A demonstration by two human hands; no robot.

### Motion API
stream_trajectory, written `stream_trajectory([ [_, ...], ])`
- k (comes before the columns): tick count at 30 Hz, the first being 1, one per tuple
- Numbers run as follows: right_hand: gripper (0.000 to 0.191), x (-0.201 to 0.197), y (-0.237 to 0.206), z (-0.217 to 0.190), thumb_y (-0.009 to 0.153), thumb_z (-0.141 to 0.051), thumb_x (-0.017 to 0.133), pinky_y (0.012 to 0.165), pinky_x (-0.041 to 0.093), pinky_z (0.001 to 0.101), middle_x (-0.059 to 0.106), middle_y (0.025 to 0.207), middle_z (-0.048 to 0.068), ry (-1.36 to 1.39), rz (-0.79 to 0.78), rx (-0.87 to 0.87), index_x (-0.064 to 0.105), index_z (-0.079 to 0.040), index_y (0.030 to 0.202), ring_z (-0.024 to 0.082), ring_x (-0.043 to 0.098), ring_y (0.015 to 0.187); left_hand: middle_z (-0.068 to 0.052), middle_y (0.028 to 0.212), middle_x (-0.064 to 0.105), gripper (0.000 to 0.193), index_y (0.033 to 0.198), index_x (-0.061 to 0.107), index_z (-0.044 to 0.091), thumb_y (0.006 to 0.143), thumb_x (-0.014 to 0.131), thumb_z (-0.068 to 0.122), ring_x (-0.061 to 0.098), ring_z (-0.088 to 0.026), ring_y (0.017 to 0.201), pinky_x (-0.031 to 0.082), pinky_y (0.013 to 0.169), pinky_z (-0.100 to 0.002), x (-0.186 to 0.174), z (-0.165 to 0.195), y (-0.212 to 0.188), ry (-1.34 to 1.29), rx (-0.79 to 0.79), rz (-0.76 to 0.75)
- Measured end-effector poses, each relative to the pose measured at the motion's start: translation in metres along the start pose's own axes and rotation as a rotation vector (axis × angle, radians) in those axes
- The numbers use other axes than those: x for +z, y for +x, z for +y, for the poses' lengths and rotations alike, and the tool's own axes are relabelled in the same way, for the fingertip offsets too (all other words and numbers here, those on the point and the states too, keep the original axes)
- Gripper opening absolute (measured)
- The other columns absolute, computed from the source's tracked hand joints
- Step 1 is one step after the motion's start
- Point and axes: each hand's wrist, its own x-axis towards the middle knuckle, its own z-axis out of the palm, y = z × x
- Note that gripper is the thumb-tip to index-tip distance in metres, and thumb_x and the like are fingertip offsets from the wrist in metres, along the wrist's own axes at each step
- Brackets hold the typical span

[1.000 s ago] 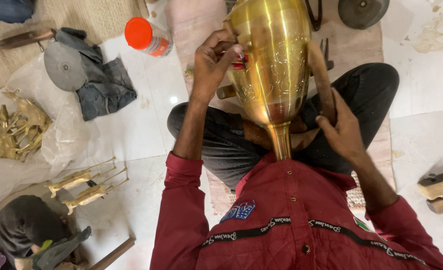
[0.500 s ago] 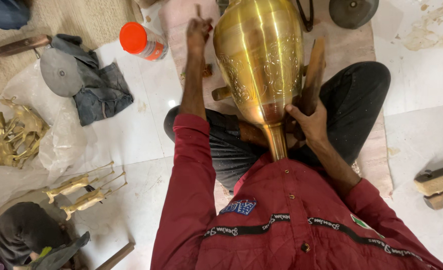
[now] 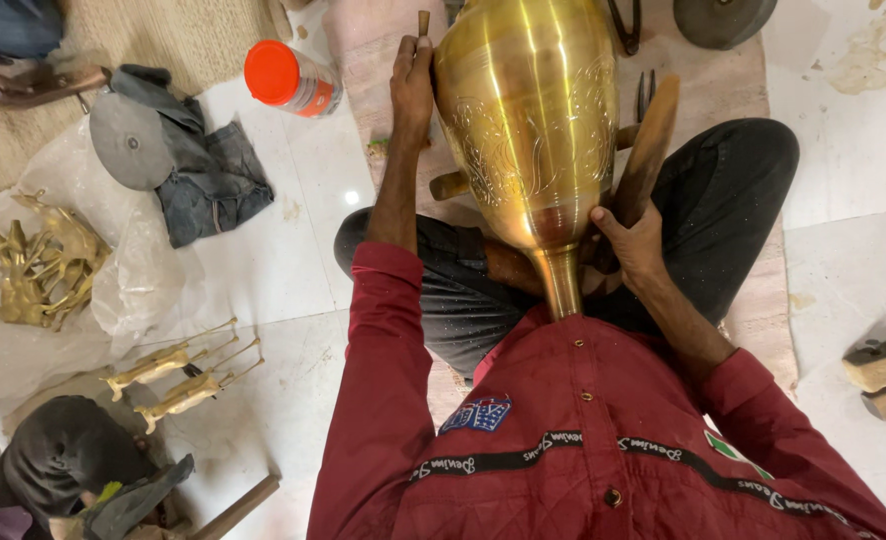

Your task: The person sits cross-legged on the floor with a large brass vase held between their legs and engraves decorative patterns into its surface. They hold a small chisel against the metal and strike it with a wooden mallet, repositioning the chisel repeatedly to work different spots on the vase.

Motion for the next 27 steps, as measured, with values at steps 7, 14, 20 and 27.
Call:
stream_trajectory([
  [7,0.034,-0.003,-0.028,-0.027,0.107,-0.027,0.071,0.071,0.054,0.0254,0.062,0.102,0.006,-0.095,0.130,-0.140,0.054,-0.004,0.127,0.011,0.061,0.085,-0.015,0.117,0.072,0.018,0.115,0.075,0.005,0.105,0.067,0.018,0.072,-0.023,0.104,0.065,0.086,-0.038,-0.023,0.050,0.005,0.205,0.577,-0.034],
  [14,0.056,-0.009,-0.051,-0.042,0.100,-0.010,0.064,0.089,0.053,0.0283,0.062,0.118,0.012,-0.343,-0.039,-0.106,0.042,0.000,0.150,0.013,0.062,0.103,-0.011,0.109,0.077,0.019,0.121,0.069,0.003,0.104,0.070,0.011,0.081,-0.018,0.090,0.074,0.079,-0.034,0.018,0.129,-0.027,0.044,0.351,-0.797],
  [20,0.067,0.003,-0.068,-0.050,0.101,-0.007,0.065,0.104,0.050,0.0346,0.060,0.142,0.021,-0.608,0.017,-0.296,0.037,-0.001,0.162,0.022,0.062,0.124,-0.012,0.106,0.080,0.034,0.127,0.066,0.004,0.096,0.078,0.009,0.082,-0.020,0.094,0.071,0.085,-0.036,0.059,0.127,-0.025,0.246,0.568,-0.974],
  [27,0.069,-0.006,-0.069,-0.066,0.096,-0.005,0.068,0.102,0.051,0.0344,0.064,0.129,0.019,-0.770,0.070,-0.221,0.045,-0.006,0.161,0.023,0.063,0.115,-0.011,0.107,0.080,0.034,0.133,0.064,0.011,0.101,0.074,0.009,0.083,-0.020,0.093,0.072,0.084,-0.036,0.063,0.116,-0.023,0.369,0.502,-1.103],
])
